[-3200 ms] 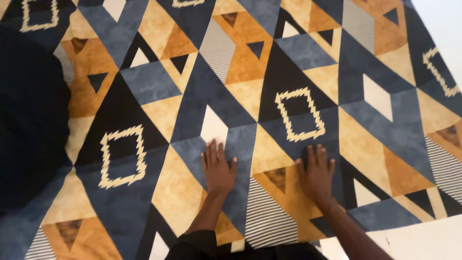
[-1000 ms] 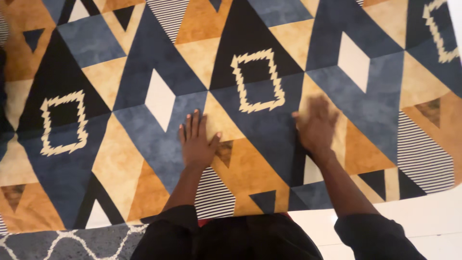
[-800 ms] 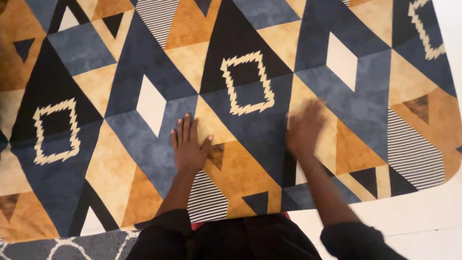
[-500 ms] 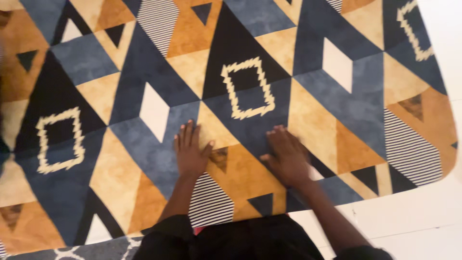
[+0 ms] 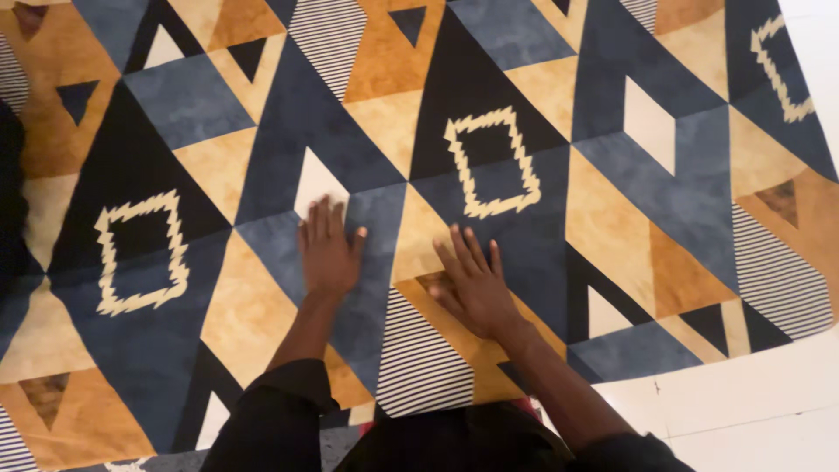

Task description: The person smooths a patterned bed sheet on a bed using both hands. They repeatedly pat and rub the fabric to remove wrinkles, moving from the center of the bed towards the edges and corners.

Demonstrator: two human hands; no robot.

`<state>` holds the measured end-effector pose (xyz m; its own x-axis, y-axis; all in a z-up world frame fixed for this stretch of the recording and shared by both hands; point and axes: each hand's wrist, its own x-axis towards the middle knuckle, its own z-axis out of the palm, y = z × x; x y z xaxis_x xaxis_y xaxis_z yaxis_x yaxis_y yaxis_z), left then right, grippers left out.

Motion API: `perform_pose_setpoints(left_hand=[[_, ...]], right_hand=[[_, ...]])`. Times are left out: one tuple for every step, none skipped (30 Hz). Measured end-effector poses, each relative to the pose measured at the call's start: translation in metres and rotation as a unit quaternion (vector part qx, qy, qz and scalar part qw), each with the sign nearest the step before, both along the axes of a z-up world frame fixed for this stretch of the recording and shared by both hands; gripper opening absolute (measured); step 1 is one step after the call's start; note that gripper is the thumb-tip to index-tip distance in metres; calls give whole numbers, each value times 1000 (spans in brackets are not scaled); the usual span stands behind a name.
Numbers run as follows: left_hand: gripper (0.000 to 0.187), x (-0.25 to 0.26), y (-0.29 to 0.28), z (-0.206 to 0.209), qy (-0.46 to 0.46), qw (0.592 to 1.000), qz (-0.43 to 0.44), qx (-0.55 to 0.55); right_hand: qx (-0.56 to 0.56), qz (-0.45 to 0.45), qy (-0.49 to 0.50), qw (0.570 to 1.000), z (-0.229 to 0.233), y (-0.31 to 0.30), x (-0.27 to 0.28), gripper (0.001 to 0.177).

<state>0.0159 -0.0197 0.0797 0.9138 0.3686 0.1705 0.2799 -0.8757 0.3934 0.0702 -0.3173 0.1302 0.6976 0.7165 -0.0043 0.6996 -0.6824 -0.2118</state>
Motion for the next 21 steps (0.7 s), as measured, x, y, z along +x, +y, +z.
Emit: perform_pose_setpoints(left_hand=[[65,-5,15,-1,-8,1000,12,5],[64,-9,28,-3,-16,1000,24,11],[65,-15,40,-4,-12,999,45,1],[66,-23,52,-4,-8,998,66,-9],[67,-26,66,-3,-8,996,85,-17],[68,-31,76,-3,-20,994,101,-23],[68,-36,76,-5,-30,992,115,-35],[69,-40,77,-6,-40,990,128,-46],[71,-41,77,-6,-30,990,135,-35],[72,-41,73,-7,-21,990,141,-24],[73,-41,71,-7,-9,989,147,-11],[71,-39,69,-7,-10,989,147,-8],[69,-39,69,-6,-8,989,147,-3],[67,-40,69,-5,-7,989,146,1],[65,-40,71,-4,-8,989,147,-5],[62,-40,72,-3,-9,989,148,-12],[60,-43,69,-2,-8,989,148,-24],[60,-47,67,-1,-8,989,148,-20],[60,-46,68,1,-12,989,146,-15],[59,-42,71,3,-16,989,144,-11],[59,-41,70,6,-22,989,144,-16]], right_hand=[[39,52,32,997,2,0,-5,75],[42,13,31,999,6,-15,-3,74],[46,-22,29,998,11,-35,4,73],[38,-92,40,994,15,-53,10,71],[33,-162,49,985,18,-69,19,69],[-31,-238,8,971,16,-76,29,69],[-97,-313,-35,944,8,-74,34,69],[-40,-323,-50,944,-3,-64,37,70],[16,-333,-66,941,-11,-50,38,71],[72,-341,-80,934,-14,-35,38,72],[67,-284,-58,955,-20,-3,38,68],[61,-226,-36,972,-28,41,35,64],[189,-116,-21,975,-31,84,21,71],[253,-63,43,964,-33,135,16,83],[204,-14,98,974,-30,173,10,69],[175,31,59,982,-27,214,2,68],[140,74,21,987,-22,236,-2,68],[116,100,31,988,-18,243,0,68],[92,124,37,987,-15,249,8,68],[69,147,43,986,-14,254,18,69],[40,142,29,989,-15,245,38,70]])
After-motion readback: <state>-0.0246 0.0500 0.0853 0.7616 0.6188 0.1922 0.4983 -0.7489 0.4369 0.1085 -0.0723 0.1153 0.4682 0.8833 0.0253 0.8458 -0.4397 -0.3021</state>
